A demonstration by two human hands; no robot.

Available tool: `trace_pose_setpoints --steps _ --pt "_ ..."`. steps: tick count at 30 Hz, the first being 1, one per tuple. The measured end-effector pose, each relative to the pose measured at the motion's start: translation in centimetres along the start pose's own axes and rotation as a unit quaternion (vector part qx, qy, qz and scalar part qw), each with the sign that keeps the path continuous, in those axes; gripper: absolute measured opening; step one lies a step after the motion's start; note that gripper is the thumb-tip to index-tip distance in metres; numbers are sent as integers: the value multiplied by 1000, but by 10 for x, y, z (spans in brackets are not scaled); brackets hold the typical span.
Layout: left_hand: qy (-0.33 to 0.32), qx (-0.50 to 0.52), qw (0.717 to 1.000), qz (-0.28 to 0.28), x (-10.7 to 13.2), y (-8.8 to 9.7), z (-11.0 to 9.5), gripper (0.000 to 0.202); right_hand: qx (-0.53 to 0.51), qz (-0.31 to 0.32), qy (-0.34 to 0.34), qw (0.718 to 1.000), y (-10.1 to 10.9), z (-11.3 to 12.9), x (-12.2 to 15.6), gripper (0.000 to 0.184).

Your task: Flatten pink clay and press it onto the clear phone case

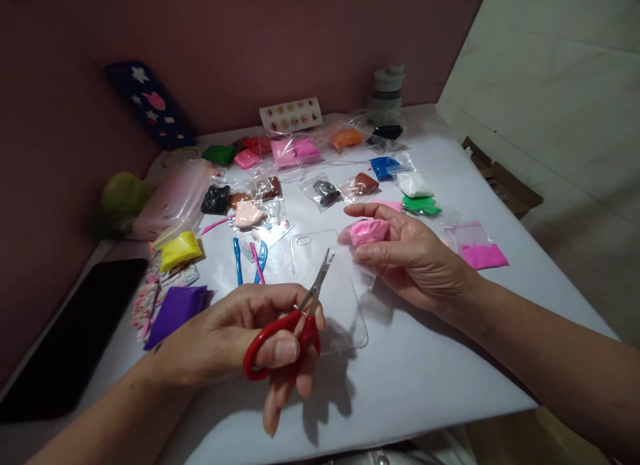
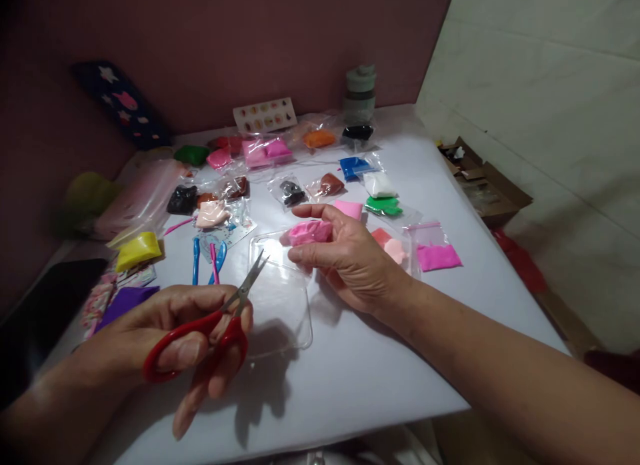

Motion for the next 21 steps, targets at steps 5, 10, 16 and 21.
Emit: trace_pose_setpoints --steps 5,10,16,21 --pt "10 2 999 36 -4 5 1 24 -8 17 -39 999 0 -4 1 60" --pt "20 11 999 39 -6 1 1 26 0 41 -60 997 -4 -6 3 56" --pt "33 -27 999 3 -5 -2 -3 27 -8 45 -65 997 -6 -6 4 55" --pt "35 -35 999 -10 -8 -2 -3 25 -45 36 -67 996 -10 -9 3 51"
Point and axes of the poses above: each hand's wrist, its own x-axis away from the middle knuckle, its own y-axis out of the back of the hand, z = x × y, the point moved 3 cm from there along -x, towards the middle knuckle, and after that the axes turned 5 degrees about -y, right-handed, at the moved point
